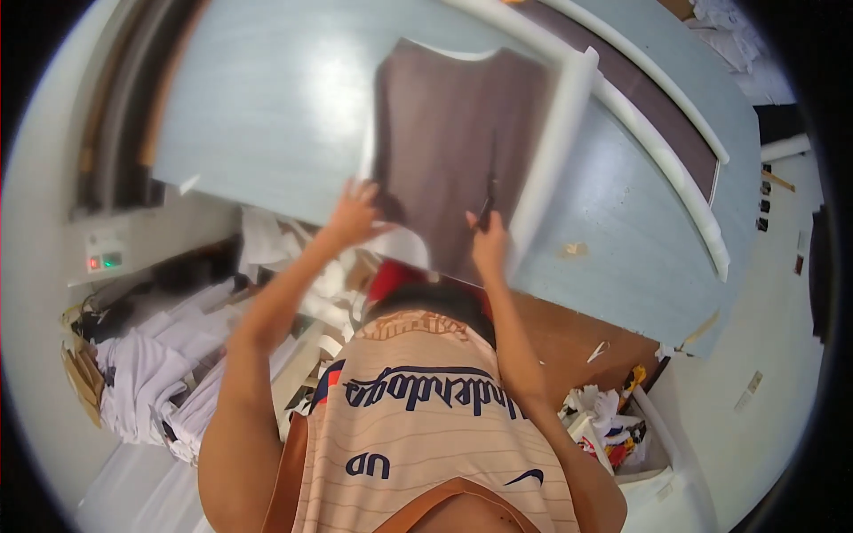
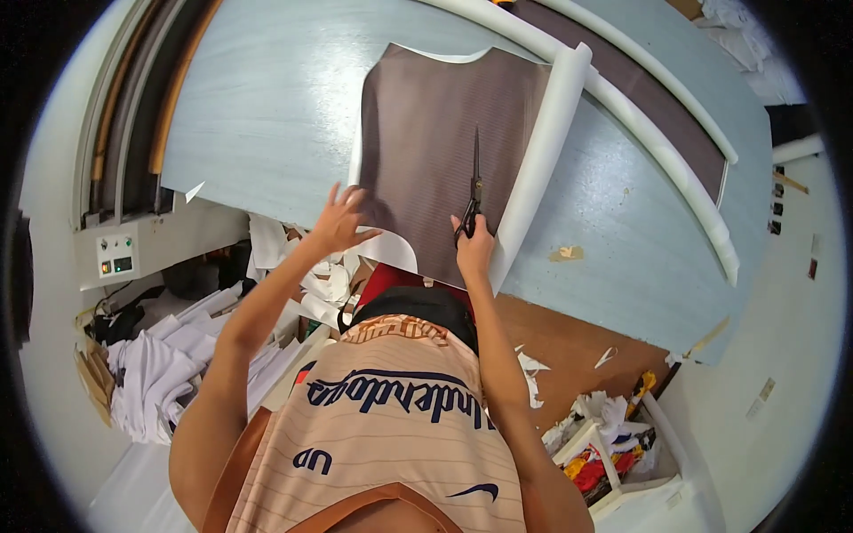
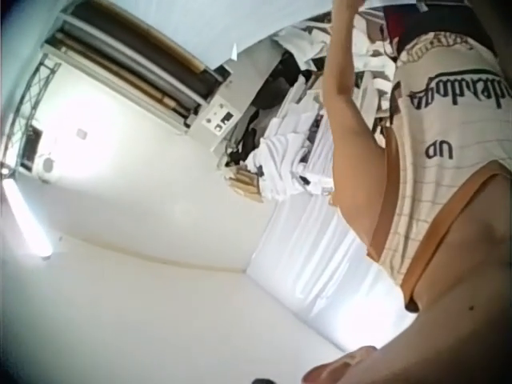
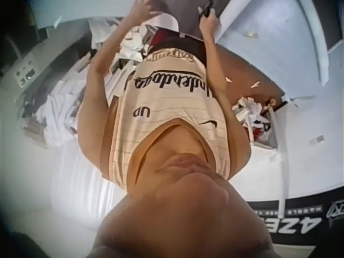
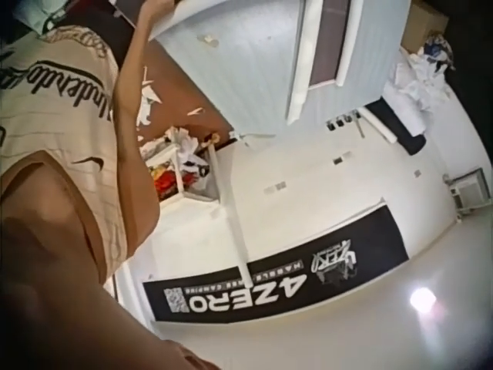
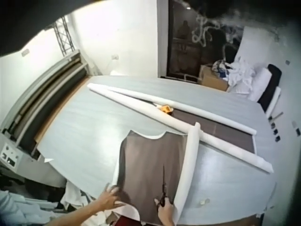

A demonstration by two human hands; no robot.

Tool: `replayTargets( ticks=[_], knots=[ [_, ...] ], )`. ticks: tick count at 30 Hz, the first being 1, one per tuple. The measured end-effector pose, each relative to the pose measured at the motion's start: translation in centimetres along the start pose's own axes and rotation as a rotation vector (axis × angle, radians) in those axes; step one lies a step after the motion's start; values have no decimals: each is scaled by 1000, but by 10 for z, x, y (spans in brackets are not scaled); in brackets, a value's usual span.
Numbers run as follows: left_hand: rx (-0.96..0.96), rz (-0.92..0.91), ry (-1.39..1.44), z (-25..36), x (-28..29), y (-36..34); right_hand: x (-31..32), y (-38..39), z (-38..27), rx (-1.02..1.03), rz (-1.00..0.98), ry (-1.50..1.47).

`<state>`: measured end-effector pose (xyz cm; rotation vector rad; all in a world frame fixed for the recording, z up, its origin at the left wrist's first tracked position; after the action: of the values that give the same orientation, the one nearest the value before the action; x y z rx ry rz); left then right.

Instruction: Cutting out clothing pattern pieces from printed fabric using scissors on a production table.

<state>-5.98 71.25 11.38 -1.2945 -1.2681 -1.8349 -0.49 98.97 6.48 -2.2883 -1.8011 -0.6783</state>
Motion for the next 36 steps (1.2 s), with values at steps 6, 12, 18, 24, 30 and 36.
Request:
replayTargets(
  ticks=[6,12,18,24,30,36],
  knots=[
    [577,366,288,-64,-87,72,7,12,11,32,44,143],
    [762,350,223,-59,-110,71,28,-11,42,153,168,252],
    [466,479,232,-58,-49,12,29,-55,50,92,193,249],
    [140,530,210,-44,-62,12,-3,82,6,98,136,219],
    [293,527,170,-50,-63,-23,1,232,50,-238,-105,-56],
    [290,643,126,-30,-67,-37,-6,268,113,-382,-148,-155]
  ],
)
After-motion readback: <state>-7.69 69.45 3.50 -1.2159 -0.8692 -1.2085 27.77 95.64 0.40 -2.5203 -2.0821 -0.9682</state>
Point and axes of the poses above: each hand's wrist, its own y-axis away from the middle knuckle, its own x-axis out of the back of the hand, z = x × y, the point moved 10 cm from there along -y, towards the middle knuckle, and after that the axes turned 11 degrees about x, right-handed, at the moved point
